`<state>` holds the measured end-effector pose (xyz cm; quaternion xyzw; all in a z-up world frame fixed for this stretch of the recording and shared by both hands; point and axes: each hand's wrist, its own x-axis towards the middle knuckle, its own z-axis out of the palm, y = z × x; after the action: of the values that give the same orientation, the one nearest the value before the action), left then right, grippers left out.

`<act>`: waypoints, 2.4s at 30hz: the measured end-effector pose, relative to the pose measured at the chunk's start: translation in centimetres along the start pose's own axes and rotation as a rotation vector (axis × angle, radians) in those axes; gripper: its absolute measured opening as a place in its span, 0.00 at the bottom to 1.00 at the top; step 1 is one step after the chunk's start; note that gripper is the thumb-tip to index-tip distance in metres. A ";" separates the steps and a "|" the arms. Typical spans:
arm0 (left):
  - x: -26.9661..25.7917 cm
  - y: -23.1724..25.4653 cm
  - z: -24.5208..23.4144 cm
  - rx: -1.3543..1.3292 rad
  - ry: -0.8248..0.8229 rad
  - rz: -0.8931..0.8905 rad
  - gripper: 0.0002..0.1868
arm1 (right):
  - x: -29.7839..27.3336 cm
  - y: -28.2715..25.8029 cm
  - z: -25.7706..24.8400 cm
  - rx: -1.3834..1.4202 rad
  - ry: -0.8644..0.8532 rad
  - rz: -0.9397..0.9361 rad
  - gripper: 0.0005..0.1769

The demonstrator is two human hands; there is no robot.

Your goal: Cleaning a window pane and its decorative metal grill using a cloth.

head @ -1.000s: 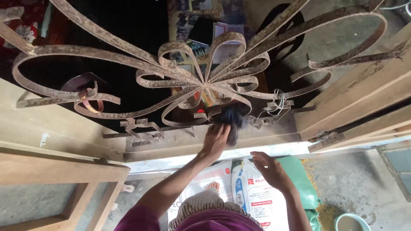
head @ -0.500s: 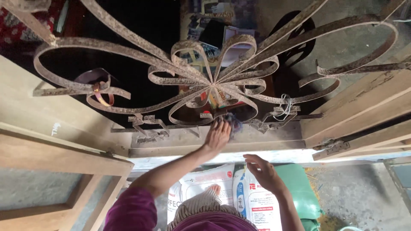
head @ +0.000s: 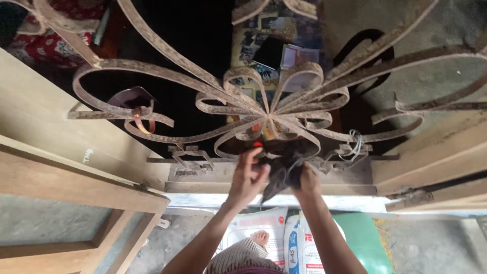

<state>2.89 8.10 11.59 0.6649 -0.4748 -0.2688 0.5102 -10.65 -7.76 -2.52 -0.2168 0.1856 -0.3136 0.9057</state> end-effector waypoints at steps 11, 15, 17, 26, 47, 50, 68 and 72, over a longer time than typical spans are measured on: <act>6.5 -13.6 2.4 0.266 0.258 -0.279 0.25 | 9.3 0.8 -1.9 -0.258 0.163 -0.043 0.13; 6.6 -13.9 1.7 0.220 0.264 -0.271 0.25 | 1.6 -0.6 3.3 -0.276 0.390 -0.052 0.15; 6.8 -14.9 2.3 0.286 0.271 -0.207 0.22 | -1.4 0.0 0.8 -0.373 0.417 -0.170 0.15; 6.5 -8.3 0.8 -0.127 0.231 -0.077 0.16 | -5.0 -2.7 18.8 -1.714 0.065 -1.067 0.27; -6.1 -3.8 6.4 -0.951 0.019 -0.942 0.23 | -14.5 -1.5 12.6 -1.457 -0.004 -0.383 0.23; -6.6 -9.6 7.0 -1.265 -0.250 -0.519 0.21 | -15.9 -3.2 14.8 -1.536 0.049 -0.114 0.29; 4.2 -6.3 0.7 0.264 0.315 0.439 0.53 | -14.6 -1.4 12.0 -1.492 -0.130 -0.065 0.16; -1.5 -5.9 -0.3 0.344 0.181 0.307 0.53 | -14.4 -1.9 10.6 -1.520 -0.072 -0.080 0.17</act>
<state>4.65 9.81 6.00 0.6835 -0.5614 -0.0427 0.4647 -17.14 3.23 10.22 -0.7975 0.3130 -0.1249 0.5005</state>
